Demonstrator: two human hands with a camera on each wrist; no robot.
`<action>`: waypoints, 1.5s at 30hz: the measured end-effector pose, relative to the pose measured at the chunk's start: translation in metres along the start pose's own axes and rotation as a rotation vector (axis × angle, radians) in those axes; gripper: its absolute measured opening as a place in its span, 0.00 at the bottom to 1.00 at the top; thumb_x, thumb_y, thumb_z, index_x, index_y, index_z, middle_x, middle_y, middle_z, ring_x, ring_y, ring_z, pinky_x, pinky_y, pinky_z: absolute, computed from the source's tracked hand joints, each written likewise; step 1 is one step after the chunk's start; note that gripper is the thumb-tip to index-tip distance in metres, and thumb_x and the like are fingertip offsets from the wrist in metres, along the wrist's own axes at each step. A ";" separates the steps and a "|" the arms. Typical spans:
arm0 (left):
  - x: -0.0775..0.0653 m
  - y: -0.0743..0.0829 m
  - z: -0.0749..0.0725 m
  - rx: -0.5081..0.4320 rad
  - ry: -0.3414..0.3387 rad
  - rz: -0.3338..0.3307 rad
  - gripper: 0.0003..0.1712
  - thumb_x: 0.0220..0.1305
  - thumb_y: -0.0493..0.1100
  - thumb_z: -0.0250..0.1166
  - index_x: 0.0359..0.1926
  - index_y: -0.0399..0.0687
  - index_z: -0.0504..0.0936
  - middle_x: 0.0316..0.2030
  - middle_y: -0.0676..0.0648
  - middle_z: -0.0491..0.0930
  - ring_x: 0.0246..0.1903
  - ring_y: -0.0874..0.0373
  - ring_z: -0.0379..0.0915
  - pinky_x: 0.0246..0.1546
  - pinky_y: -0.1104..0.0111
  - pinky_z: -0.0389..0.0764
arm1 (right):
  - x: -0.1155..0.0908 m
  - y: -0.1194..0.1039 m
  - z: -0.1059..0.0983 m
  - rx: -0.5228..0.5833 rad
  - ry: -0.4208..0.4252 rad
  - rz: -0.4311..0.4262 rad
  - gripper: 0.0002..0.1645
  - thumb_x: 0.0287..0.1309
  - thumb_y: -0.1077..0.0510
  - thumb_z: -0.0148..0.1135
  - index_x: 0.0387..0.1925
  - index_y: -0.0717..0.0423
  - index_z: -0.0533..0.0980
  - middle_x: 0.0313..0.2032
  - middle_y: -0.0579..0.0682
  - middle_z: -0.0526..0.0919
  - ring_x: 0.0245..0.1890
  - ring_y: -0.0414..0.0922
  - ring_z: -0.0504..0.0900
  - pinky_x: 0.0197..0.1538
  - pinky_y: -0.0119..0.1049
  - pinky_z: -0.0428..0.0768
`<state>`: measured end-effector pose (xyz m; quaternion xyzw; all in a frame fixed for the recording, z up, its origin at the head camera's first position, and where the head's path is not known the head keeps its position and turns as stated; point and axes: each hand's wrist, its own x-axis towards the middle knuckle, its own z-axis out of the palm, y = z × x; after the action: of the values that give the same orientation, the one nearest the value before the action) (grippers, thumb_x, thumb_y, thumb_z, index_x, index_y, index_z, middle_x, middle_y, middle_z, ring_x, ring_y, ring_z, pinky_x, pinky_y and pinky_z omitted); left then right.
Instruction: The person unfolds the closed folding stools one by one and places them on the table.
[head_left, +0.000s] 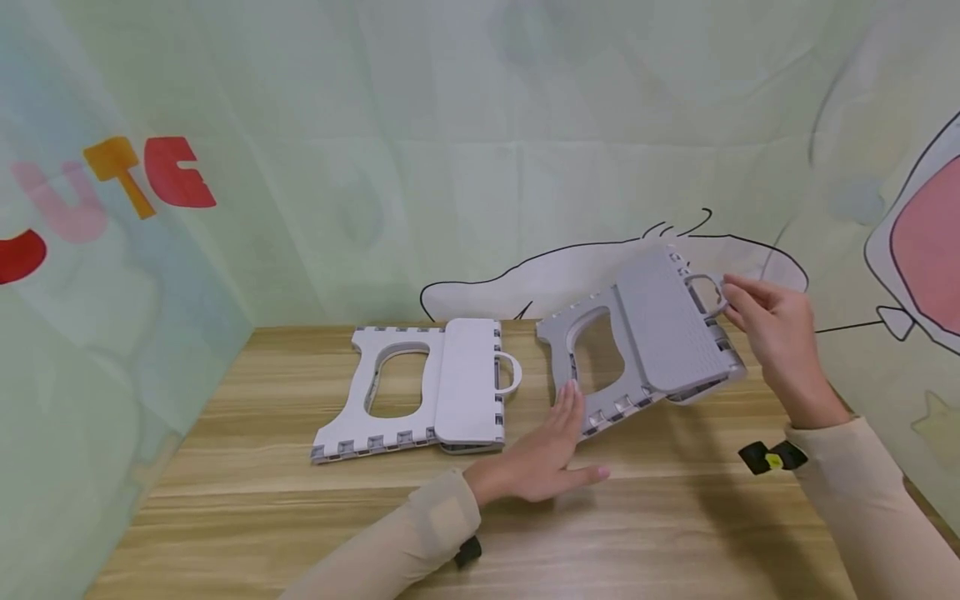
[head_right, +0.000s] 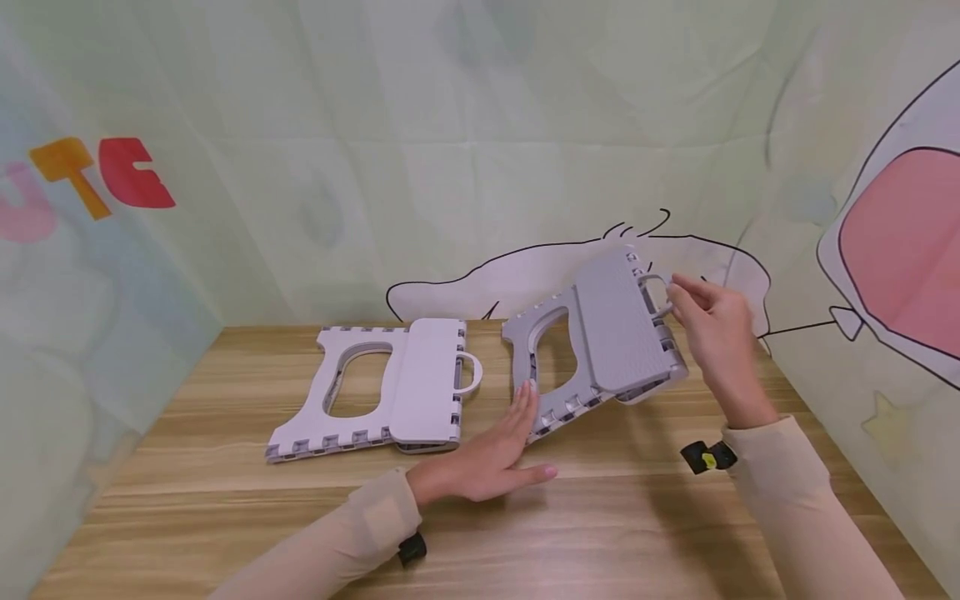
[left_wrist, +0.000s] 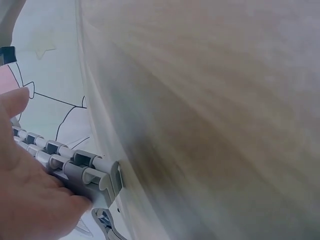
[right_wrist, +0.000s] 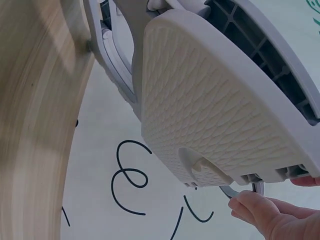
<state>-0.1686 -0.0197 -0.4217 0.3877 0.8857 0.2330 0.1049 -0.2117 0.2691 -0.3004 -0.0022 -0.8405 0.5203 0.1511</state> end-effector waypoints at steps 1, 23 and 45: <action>0.000 0.000 0.000 0.001 0.003 0.000 0.56 0.74 0.66 0.47 0.74 0.36 0.22 0.74 0.33 0.18 0.74 0.46 0.15 0.72 0.61 0.36 | 0.000 -0.001 0.000 0.002 -0.004 -0.007 0.36 0.75 0.44 0.48 0.68 0.69 0.66 0.63 0.67 0.70 0.59 0.50 0.75 0.51 0.21 0.74; -0.010 -0.005 -0.001 -0.104 0.034 -0.003 0.56 0.75 0.62 0.50 0.75 0.32 0.25 0.74 0.33 0.17 0.74 0.45 0.17 0.73 0.56 0.38 | -0.006 -0.033 0.013 -0.127 -0.020 -0.101 0.34 0.73 0.41 0.50 0.69 0.60 0.70 0.62 0.62 0.76 0.58 0.58 0.78 0.56 0.35 0.78; -0.016 -0.012 -0.002 -0.254 0.101 -0.018 0.50 0.78 0.56 0.49 0.76 0.34 0.27 0.75 0.37 0.21 0.75 0.47 0.22 0.73 0.54 0.40 | -0.006 -0.061 0.036 -0.115 -0.043 -0.213 0.32 0.73 0.44 0.53 0.68 0.60 0.70 0.61 0.60 0.76 0.59 0.51 0.78 0.52 0.31 0.79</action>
<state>-0.1662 -0.0391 -0.4255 0.3509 0.8567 0.3614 0.1105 -0.2063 0.2084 -0.2631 0.0898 -0.8675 0.4521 0.1871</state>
